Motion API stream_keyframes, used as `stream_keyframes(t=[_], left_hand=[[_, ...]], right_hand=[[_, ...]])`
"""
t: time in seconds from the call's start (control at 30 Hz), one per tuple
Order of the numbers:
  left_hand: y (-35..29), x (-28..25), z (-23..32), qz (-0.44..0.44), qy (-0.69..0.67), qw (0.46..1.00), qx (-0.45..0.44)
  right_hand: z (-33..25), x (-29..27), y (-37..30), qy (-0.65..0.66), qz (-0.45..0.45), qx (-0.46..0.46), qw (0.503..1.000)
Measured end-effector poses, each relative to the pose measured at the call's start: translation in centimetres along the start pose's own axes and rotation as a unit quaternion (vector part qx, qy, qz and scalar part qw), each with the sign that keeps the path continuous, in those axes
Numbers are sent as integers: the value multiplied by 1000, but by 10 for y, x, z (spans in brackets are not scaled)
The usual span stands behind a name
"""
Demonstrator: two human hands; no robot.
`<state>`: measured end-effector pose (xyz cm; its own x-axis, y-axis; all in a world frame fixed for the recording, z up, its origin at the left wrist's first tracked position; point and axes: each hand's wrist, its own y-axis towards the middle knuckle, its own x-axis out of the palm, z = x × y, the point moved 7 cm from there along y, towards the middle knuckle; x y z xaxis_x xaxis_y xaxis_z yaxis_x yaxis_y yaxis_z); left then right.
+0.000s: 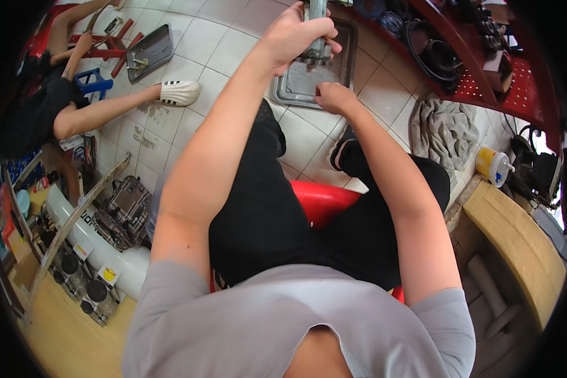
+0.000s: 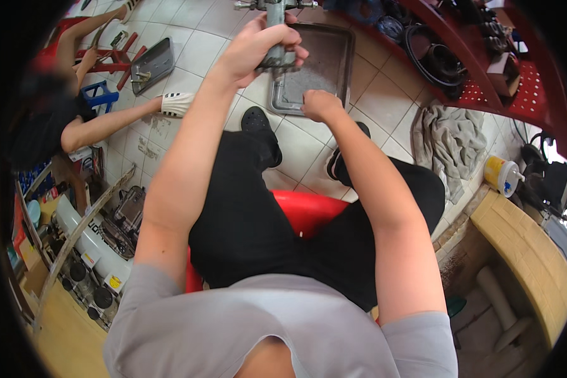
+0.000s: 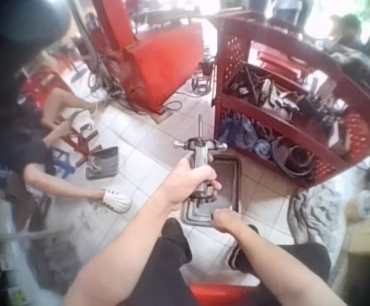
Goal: The person sits on a stool and assembles a mechanical component, likely a carburetor, by hand. They insert a long threaded rod into the central housing and then attach smaller metal pieces to the sides, manipulating the parts to fit them together.
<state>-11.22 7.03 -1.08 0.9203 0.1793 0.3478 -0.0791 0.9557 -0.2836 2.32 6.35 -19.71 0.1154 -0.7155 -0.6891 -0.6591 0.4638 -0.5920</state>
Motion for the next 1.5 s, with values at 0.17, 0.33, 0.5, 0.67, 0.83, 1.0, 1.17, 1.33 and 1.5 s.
stream_keyframes(t=[0.17,0.33,0.5,0.67,0.83,1.0,1.17,1.33,1.5], left_hand=[[17,-34,-8,14,39,999,19],[38,-41,-21,98,-35,994,-11],[33,-98,-28,290,-126,949,-19],[45,-85,-34,211,-168,961,-60],[48,-80,-34,150,-119,979,-73],[56,-71,-37,98,-42,991,-86],[53,-71,-38,116,-58,987,-93],[51,-86,-35,159,-57,982,-85],[56,-83,-38,151,-62,982,-90]], right_hand=[[40,82,89,5,-36,47,998],[85,176,145,235,76,125,961],[14,129,143,93,-31,149,984],[42,192,189,42,40,131,990],[41,205,197,-85,-18,57,995],[58,199,195,-25,-15,32,999],[55,184,190,-65,20,15,998],[38,193,190,-123,-8,-69,990],[46,203,191,-57,33,-55,996]])
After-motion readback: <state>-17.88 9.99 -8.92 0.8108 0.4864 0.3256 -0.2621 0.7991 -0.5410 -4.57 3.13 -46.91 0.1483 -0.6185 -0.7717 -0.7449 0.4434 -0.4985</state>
